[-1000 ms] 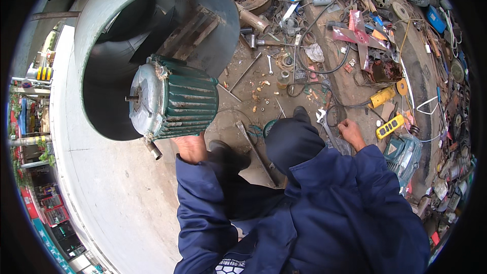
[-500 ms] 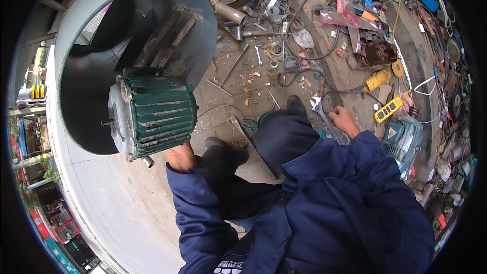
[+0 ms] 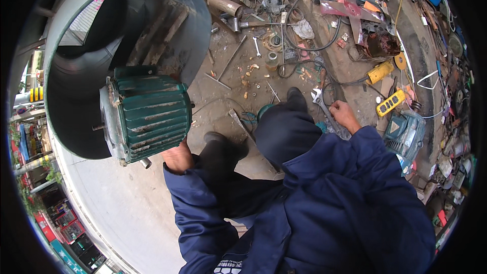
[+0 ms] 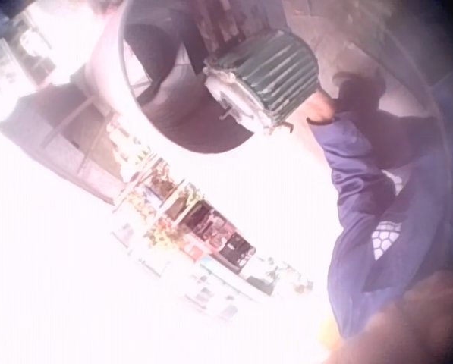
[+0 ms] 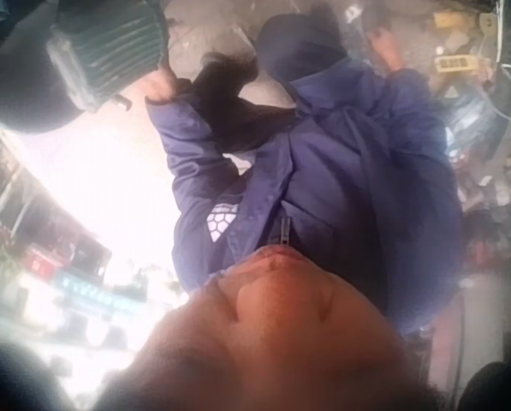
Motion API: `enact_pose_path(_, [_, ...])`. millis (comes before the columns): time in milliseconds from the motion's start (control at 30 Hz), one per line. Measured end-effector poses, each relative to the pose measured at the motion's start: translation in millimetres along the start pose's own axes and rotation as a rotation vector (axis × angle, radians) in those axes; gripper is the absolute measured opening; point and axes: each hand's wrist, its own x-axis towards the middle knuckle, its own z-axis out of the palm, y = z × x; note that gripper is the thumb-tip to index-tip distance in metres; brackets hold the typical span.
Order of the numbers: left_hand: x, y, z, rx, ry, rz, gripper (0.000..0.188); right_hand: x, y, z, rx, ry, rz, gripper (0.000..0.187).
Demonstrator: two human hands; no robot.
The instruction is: The person removes a teal electric motor from a large metal drum, uses a wrench to tighten bolts on the motor, and then reinserts the motor into the drum. The person repeatedly adjusts the motor's position inside the drum to fit it properly.
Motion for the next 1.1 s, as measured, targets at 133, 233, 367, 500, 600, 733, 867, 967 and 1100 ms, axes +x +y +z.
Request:
enact_pose_path(133, [1,0,-1,0.008,0.003,-0.017,0.060,3,10,7,0.015,-0.021,0.004,0.031])
enact_pose_path(233, [5,0,-3,0.008,0.001,-0.040,0.060,5,19,12,0.019,-0.017,0.012,0.031])
enact_pose_path(367, [6,-3,2,-0.023,-0.001,-0.072,0.060,7,25,16,0.053,-0.049,0.063,0.031])
enact_pose_path(500, [2,-10,10,-0.123,-0.031,-0.156,0.059,9,23,18,0.061,-0.064,0.083,0.029])
enact_pose_path(600, [4,-12,14,-0.314,-0.065,-0.264,0.066,9,21,21,0.048,-0.077,0.112,0.029])
enact_pose_path(733, [8,-10,14,-0.607,-0.075,-0.475,0.070,10,21,25,0.040,-0.052,0.082,0.029])
enact_pose_path(867, [-5,-9,17,-0.628,-0.004,-0.439,0.072,10,23,27,0.090,-0.070,0.080,0.028])
enact_pose_path(967, [-8,-14,21,-0.528,-0.006,-0.391,0.072,13,23,30,0.121,-0.063,0.058,0.025])
enact_pose_path(1100, [-9,-22,21,-0.407,-0.006,-0.342,0.072,18,25,37,0.101,-0.075,0.079,0.023])
